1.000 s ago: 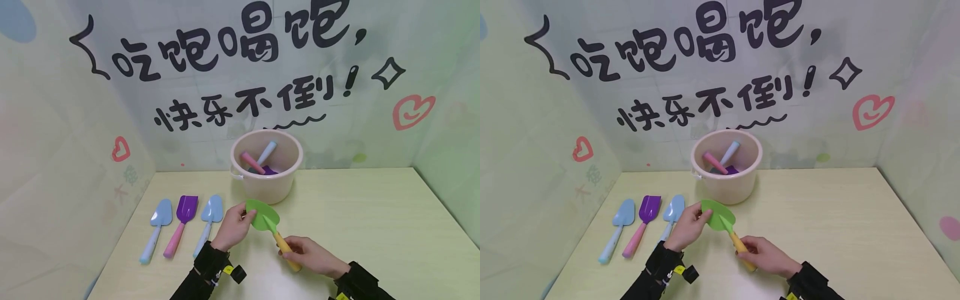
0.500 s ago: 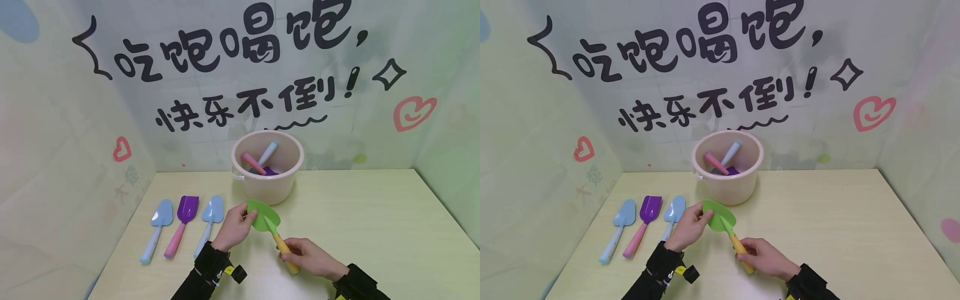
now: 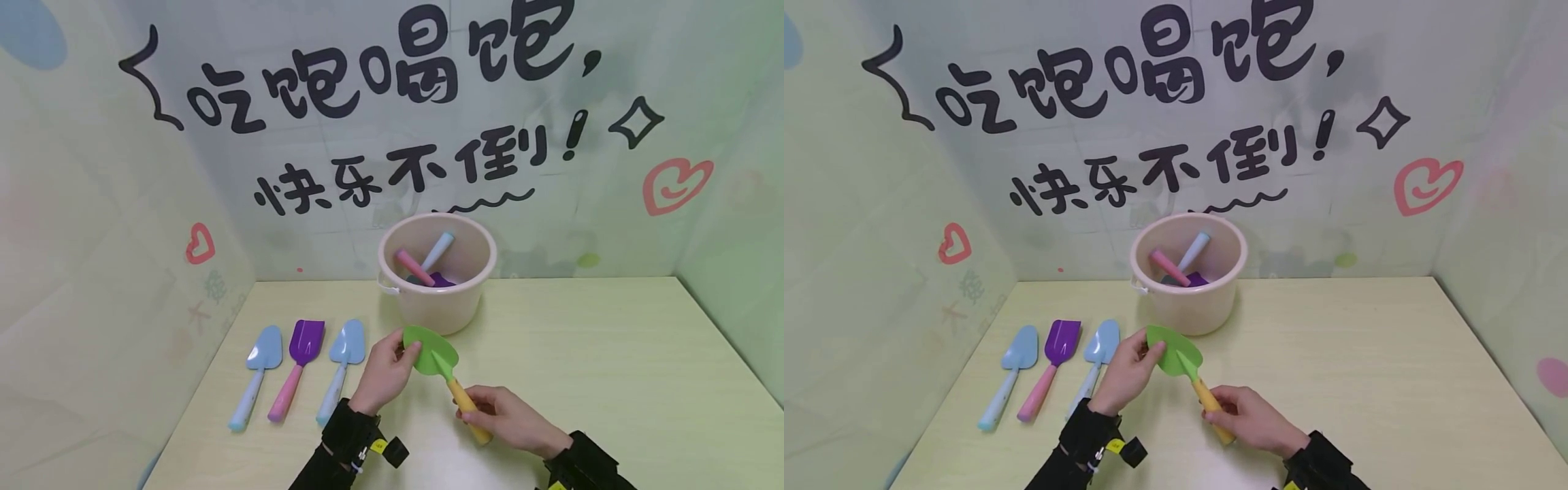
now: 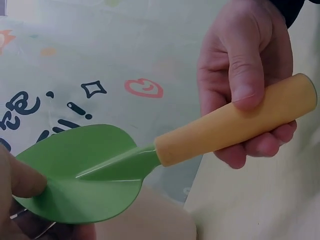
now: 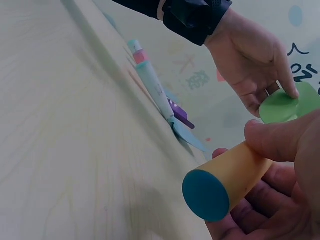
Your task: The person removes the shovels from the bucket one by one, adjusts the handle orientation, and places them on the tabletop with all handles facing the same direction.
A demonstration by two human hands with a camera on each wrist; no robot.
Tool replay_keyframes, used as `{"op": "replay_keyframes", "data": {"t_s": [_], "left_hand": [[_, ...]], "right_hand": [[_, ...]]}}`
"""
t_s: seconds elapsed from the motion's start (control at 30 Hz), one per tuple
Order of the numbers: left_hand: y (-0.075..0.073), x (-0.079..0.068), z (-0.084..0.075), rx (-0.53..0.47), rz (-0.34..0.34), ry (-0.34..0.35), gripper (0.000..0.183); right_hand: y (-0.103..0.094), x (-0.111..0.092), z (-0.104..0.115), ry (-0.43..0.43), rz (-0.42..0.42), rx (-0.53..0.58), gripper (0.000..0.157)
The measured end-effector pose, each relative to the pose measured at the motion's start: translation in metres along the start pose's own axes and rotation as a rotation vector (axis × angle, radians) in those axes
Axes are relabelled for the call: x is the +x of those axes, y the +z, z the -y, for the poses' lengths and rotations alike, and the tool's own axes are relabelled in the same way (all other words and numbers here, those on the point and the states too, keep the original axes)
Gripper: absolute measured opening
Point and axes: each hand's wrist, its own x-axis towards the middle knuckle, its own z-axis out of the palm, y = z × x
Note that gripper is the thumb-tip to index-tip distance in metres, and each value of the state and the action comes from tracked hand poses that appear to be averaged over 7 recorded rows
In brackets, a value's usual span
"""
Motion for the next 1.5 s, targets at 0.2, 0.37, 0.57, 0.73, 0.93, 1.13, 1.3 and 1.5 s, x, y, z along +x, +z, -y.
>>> {"op": "replay_keyframes", "data": {"t_s": [0.2, 0.37, 0.57, 0.73, 0.93, 1.13, 1.3, 1.5], "left_hand": [[0.013, -0.006, 0.004, -0.06, -0.16, -0.014, 0.038], [0.028, -0.015, 0.014, -0.126, -0.243, -0.1, 0.047], [0.05, -0.026, 0.023, -0.147, -0.194, -0.106, 0.044], [0.059, -0.028, 0.022, -0.158, -0.178, -0.095, 0.036], [0.063, -0.026, 0.02, -0.212, -0.204, -0.138, 0.036], [0.066, -0.026, 0.021, -0.209, -0.231, -0.164, 0.032], [0.067, -0.025, 0.023, -0.181, -0.257, -0.151, 0.033], [0.067, -0.025, 0.023, -0.172, -0.283, -0.141, 0.03]], "right_hand": [[0.0, 0.001, 0.004, 0.003, -0.04, 0.009, 0.037], [0.002, 0.002, 0.01, -0.001, -0.091, 0.033, 0.04], [0.007, 0.006, 0.011, -0.025, -0.13, 0.086, 0.046], [0.015, 0.01, 0.011, -0.049, -0.151, 0.073, 0.048], [0.024, 0.014, 0.014, -0.046, -0.179, 0.06, 0.05], [0.03, 0.017, 0.011, -0.051, -0.203, 0.043, 0.05], [0.033, 0.018, 0.009, -0.04, -0.215, 0.015, 0.047], [0.034, 0.019, 0.009, -0.054, -0.235, 0.008, 0.044]]}}
